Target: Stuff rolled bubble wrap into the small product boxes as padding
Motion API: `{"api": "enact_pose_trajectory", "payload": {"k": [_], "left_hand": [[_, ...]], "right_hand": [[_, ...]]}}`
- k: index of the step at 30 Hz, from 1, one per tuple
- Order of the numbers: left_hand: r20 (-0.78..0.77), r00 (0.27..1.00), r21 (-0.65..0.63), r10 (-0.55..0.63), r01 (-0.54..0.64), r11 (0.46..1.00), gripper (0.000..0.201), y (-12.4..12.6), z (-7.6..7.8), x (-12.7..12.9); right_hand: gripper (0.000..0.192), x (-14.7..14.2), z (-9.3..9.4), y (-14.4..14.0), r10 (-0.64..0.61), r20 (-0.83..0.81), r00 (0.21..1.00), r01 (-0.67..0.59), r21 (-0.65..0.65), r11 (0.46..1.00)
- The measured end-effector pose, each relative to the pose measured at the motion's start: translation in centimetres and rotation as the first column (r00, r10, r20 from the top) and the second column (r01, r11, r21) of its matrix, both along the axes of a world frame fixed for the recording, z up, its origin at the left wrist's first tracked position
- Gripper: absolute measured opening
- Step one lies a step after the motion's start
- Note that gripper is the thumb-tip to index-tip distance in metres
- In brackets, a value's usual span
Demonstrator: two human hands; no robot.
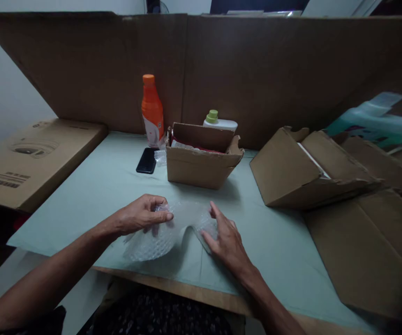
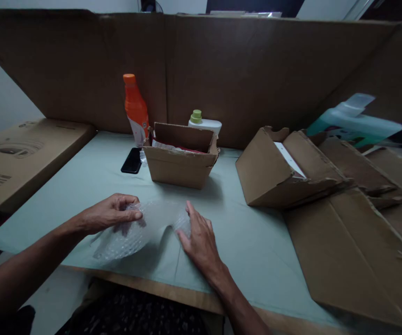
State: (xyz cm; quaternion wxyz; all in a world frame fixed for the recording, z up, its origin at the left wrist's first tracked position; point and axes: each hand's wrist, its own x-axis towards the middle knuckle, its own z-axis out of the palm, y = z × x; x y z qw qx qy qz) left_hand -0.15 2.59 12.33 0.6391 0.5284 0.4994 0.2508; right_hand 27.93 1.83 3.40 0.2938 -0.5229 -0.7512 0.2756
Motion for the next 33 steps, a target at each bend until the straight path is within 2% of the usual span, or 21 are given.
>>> {"api": "enact_pose_trajectory", "payload": {"k": [2,3,5,6,8,10,11,12,14,15,17,19,20,22,24,26,28,29,31,33], "left_hand": [[-0.001,1.0,-0.036,-0.005,0.005,0.999,0.032,-0.1,0.5,-0.9],[-0.005,1.0,-0.052,-0.008,0.007,0.999,0.03,-0.2,0.6,-1.4],[-0.021,1.0,-0.073,-0.002,0.001,0.997,0.026,0.0,0.2,-2.5],[-0.034,0.999,-0.075,0.0,-0.003,0.997,0.027,0.2,-0.4,-2.9],[-0.123,0.992,-0.01,0.016,-0.018,1.0,0.029,0.9,-2.3,-3.5],[-0.343,0.933,0.199,0.106,-0.038,0.979,0.033,1.6,-4.7,-3.8],[-0.464,0.865,0.344,0.192,-0.024,0.939,0.036,1.7,-5.7,-3.9],[-0.553,0.78,0.487,0.294,0.016,0.873,0.041,1.6,-6.6,-3.9],[-0.613,0.643,0.688,0.46,0.148,0.71,0.046,0.8,-7.8,-3.8],[-0.609,0.613,0.742,0.503,0.219,0.633,0.045,0.2,-8.2,-3.6],[-0.595,0.611,0.791,0.522,0.33,0.515,0.039,-1.2,-8.7,-2.6],[-0.619,0.633,0.779,0.466,0.418,0.467,0.035,-2.1,-9.3,-1.1],[-0.646,0.638,0.755,0.418,0.456,0.471,0.034,-2.3,-9.8,-0.4],[-0.701,0.635,0.696,0.325,0.508,0.507,0.03,-2.3,-10.8,0.7],[-0.711,0.652,0.667,0.265,0.505,0.548,0.027,-2.0,-11.9,1.0],[-0.677,0.704,0.674,0.216,0.474,0.567,0.028,-1.8,-12.6,0.5],[-0.626,0.758,0.702,0.184,0.445,0.555,0.03,-1.9,-13.0,-0.3],[-0.604,0.772,0.724,0.196,0.429,0.54,0.03,-2.1,-13.1,-0.7],[-0.572,0.765,0.774,0.296,0.383,0.505,0.031,-2.7,-13.4,-1.5],[-0.557,0.695,0.808,0.456,0.323,0.493,0.034,-3.5,-13.8,-2.6]], "right_hand": [[0.046,1.2,-0.2,0.8,-0.032,-0.079,0.996,0.022,-0.114,0.993],[0.042,2.1,0.1,1.3,-0.025,-0.135,0.991,-0.002,-0.193,0.981],[0.045,4.1,1.2,2.3,-0.007,-0.221,0.975,-0.065,-0.316,0.946],[0.049,4.9,1.7,2.9,-0.01,-0.224,0.975,-0.07,-0.343,0.937],[0.051,6.0,2.0,4.3,-0.02,-0.108,0.994,-0.015,-0.314,0.949],[0.048,6.5,1.3,5.6,-0.057,0.074,0.996,0.072,-0.219,0.973],[0.048,6.7,0.7,6.1,-0.095,0.145,0.985,0.12,-0.172,0.978],[0.049,7.0,0.0,6.4,-0.143,0.198,0.97,0.168,-0.12,0.978],[0.05,7.2,-1.0,6.2,-0.225,0.259,0.939,0.231,0.008,0.973],[0.048,7.1,-1.2,5.8,-0.241,0.288,0.927,0.226,0.085,0.97],[0.041,5.5,-1.1,4.7,-0.199,0.344,0.918,0.132,0.21,0.969],[0.037,2.3,-0.7,3.5,-0.036,0.381,0.924,-0.06,0.237,0.97],[0.037,0.3,-0.6,3.0,0.074,0.394,0.916,-0.174,0.224,0.959],[0.037,-3.1,-0.6,2.5,0.295,0.414,0.861,-0.391,0.169,0.905],[0.038,-3.9,-1.4,2.5,0.408,0.435,0.803,-0.501,0.12,0.857],[0.036,-1.2,-2.6,2.7,0.338,0.474,0.813,-0.437,0.115,0.892],[0.034,3.9,-3.5,3.0,0.105,0.518,0.849,-0.222,0.169,0.96],[0.034,6.5,-3.7,3.2,-0.03,0.527,0.849,-0.098,0.213,0.972],[0.036,10.4,-3.6,3.8,-0.211,0.504,0.837,0.061,0.296,0.953],[0.036,11.4,-3.2,4.3,-0.243,0.453,0.858,0.096,0.323,0.942]]}}
